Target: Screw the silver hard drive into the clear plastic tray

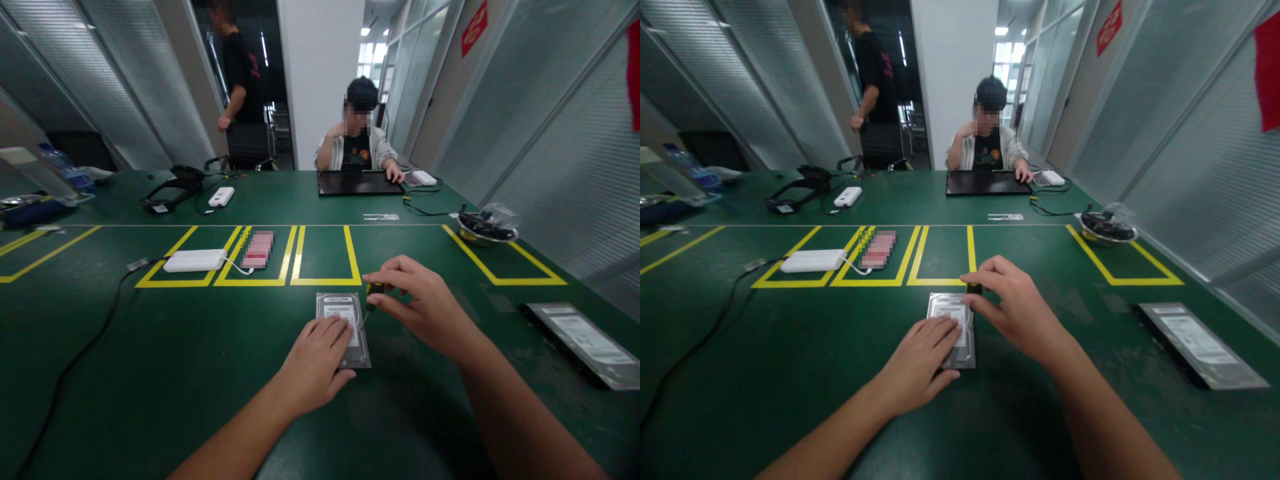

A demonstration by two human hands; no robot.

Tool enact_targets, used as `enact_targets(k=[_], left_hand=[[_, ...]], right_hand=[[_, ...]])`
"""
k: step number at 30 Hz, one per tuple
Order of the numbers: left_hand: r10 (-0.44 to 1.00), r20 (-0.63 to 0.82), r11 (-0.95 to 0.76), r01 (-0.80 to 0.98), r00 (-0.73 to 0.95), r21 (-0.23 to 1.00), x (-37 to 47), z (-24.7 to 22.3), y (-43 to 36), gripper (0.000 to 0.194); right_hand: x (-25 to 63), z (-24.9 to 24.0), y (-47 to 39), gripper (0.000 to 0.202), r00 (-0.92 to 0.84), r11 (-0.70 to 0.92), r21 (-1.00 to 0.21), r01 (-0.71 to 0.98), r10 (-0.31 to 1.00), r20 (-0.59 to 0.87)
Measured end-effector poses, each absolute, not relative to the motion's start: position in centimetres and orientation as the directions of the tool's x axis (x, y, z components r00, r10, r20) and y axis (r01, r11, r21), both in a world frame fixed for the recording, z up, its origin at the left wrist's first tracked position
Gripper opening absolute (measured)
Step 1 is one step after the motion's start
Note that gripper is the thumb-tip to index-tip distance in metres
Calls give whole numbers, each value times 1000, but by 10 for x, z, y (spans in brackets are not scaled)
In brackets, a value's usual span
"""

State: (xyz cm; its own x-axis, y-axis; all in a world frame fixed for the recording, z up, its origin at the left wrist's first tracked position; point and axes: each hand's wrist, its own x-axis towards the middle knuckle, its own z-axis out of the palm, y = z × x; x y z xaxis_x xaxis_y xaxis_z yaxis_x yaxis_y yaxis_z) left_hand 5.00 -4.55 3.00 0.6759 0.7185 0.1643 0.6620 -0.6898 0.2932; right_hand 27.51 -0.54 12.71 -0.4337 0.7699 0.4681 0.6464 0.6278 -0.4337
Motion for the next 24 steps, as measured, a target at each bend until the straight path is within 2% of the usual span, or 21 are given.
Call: enact_targets(k=[2, 7, 15, 20, 24], left_hand=[[718, 167, -690, 660, 676, 296, 50, 30, -46, 67], [715, 167, -694, 657, 679, 295, 50, 29, -46, 67], [715, 181, -694, 656, 675, 298, 50, 29, -46, 67], [714, 173, -694, 655, 678, 299, 49, 28, -46, 68], [719, 173, -690, 661, 673, 295, 50, 28, -45, 68]], right_hand=[[275, 127, -5, 17, -437, 637, -427, 641, 761, 479], [275, 132, -8, 24, -465, 667, -424, 612, 738, 489], [276, 128, -5, 14, -436, 645, -410, 645, 751, 496], [277, 129, -7, 24, -434, 643, -404, 651, 751, 498], [276, 130, -8, 23, -443, 654, -402, 641, 742, 503]])
